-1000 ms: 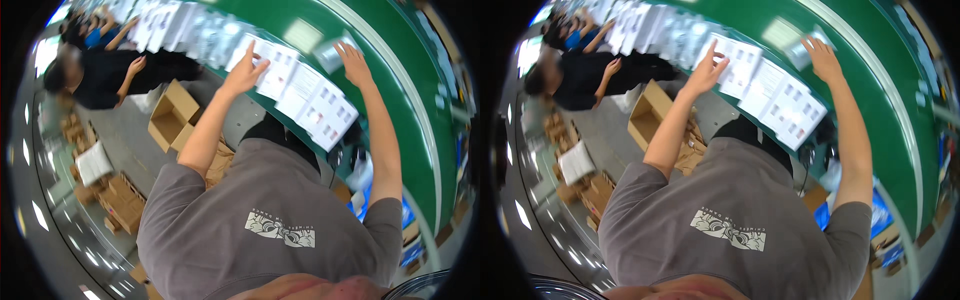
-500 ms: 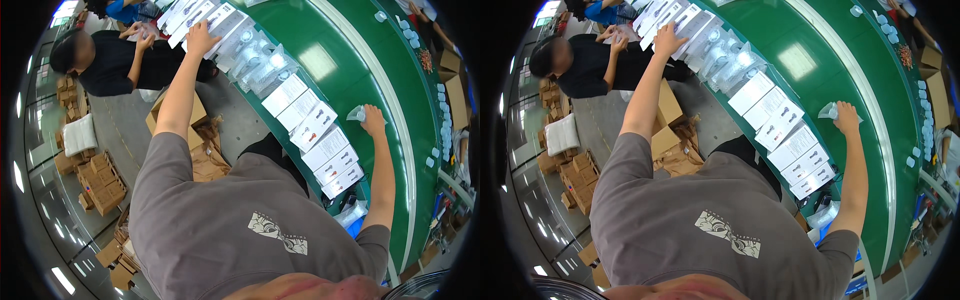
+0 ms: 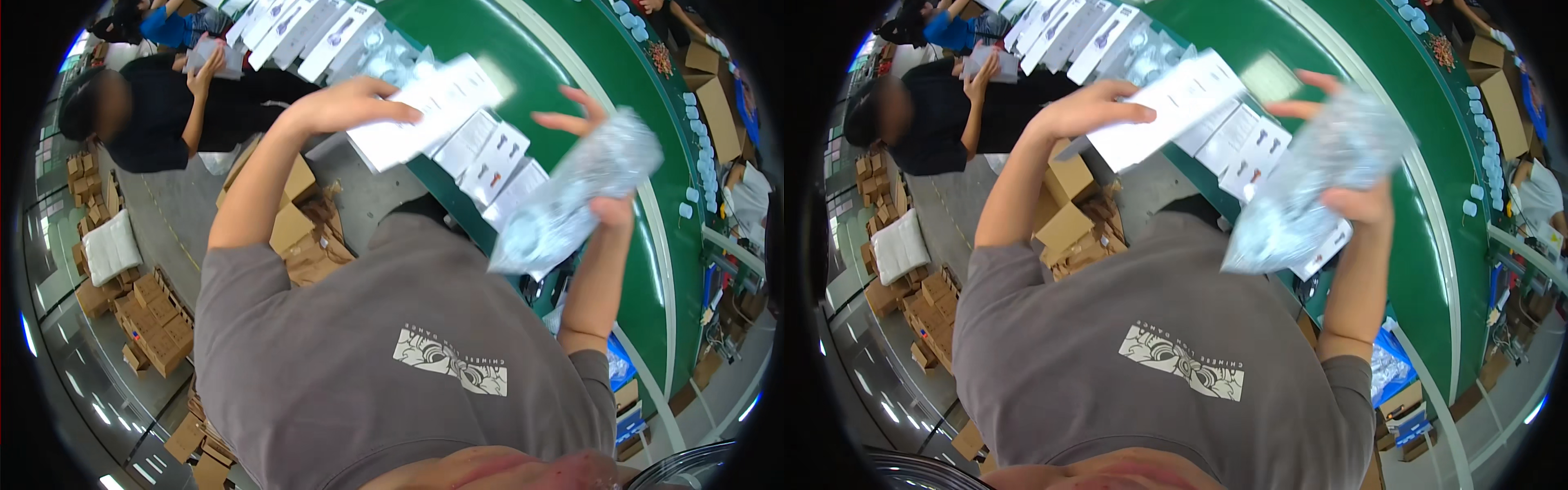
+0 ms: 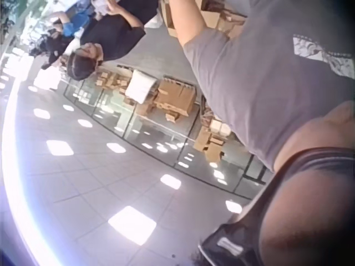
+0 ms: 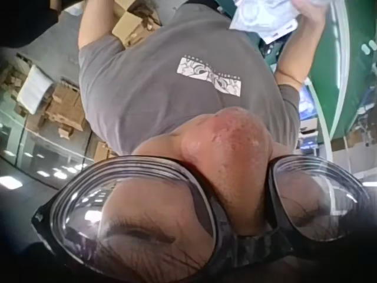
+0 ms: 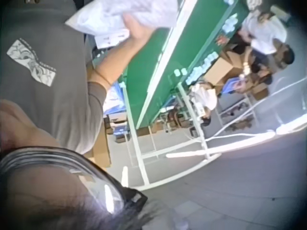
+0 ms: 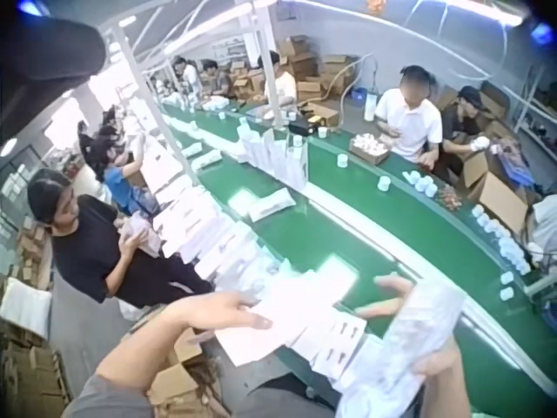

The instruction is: Package small items into white cardboard boxes on a production line.

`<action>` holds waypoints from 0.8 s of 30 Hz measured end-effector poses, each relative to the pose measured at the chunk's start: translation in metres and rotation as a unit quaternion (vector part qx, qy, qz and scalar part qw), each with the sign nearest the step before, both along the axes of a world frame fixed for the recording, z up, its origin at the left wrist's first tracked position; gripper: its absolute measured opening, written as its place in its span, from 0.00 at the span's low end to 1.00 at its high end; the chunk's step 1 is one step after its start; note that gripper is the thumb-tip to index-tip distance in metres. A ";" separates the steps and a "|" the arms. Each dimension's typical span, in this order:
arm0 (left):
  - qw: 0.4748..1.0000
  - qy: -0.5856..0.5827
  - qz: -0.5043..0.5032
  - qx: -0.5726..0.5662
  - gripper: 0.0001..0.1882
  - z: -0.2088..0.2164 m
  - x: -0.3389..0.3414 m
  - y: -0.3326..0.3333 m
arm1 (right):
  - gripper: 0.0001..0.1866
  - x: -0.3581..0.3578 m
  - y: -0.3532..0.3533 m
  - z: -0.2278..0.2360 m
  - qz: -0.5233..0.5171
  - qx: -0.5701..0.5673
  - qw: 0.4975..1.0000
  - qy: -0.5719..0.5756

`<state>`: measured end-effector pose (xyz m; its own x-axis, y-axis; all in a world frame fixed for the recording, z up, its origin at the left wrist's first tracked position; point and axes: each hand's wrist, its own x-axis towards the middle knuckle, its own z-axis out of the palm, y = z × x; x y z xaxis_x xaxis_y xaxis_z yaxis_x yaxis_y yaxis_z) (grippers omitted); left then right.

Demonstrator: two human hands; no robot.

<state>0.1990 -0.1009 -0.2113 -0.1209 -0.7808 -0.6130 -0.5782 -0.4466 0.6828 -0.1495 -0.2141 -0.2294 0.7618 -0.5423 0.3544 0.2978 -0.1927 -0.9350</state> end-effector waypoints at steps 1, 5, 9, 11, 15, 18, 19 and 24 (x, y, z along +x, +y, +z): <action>1.000 0.007 0.003 0.003 0.39 0.013 -0.025 0.009 | 0.42 0.017 0.020 0.005 0.000 -0.021 0.999 -0.030; 0.960 0.224 0.076 0.153 0.37 0.026 -0.065 0.038 | 0.46 0.013 0.071 -0.020 0.043 -0.116 0.987 0.100; 0.863 0.414 0.228 0.178 0.33 -0.013 -0.077 0.070 | 0.43 -0.027 0.156 -0.066 -0.094 0.299 0.948 0.064; 0.860 0.466 0.190 0.084 0.30 -0.045 -0.090 0.081 | 0.40 -0.034 0.169 -0.069 -0.164 0.395 0.903 0.026; 0.915 0.136 0.249 -0.286 0.27 -0.064 -0.170 0.083 | 0.36 -0.049 0.184 -0.059 -0.238 0.323 0.910 0.108; 0.922 -0.011 0.151 -0.357 0.25 -0.059 -0.178 0.084 | 0.35 -0.094 0.157 -0.050 -0.301 0.285 0.908 0.053; 0.913 -0.085 0.103 -0.385 0.25 -0.060 -0.182 0.087 | 0.35 -0.101 0.149 -0.028 -0.322 0.349 0.880 -0.022; 0.924 0.100 0.063 -0.363 0.22 -0.062 -0.212 0.098 | 0.26 -0.094 0.120 0.019 -0.350 0.234 0.903 -0.085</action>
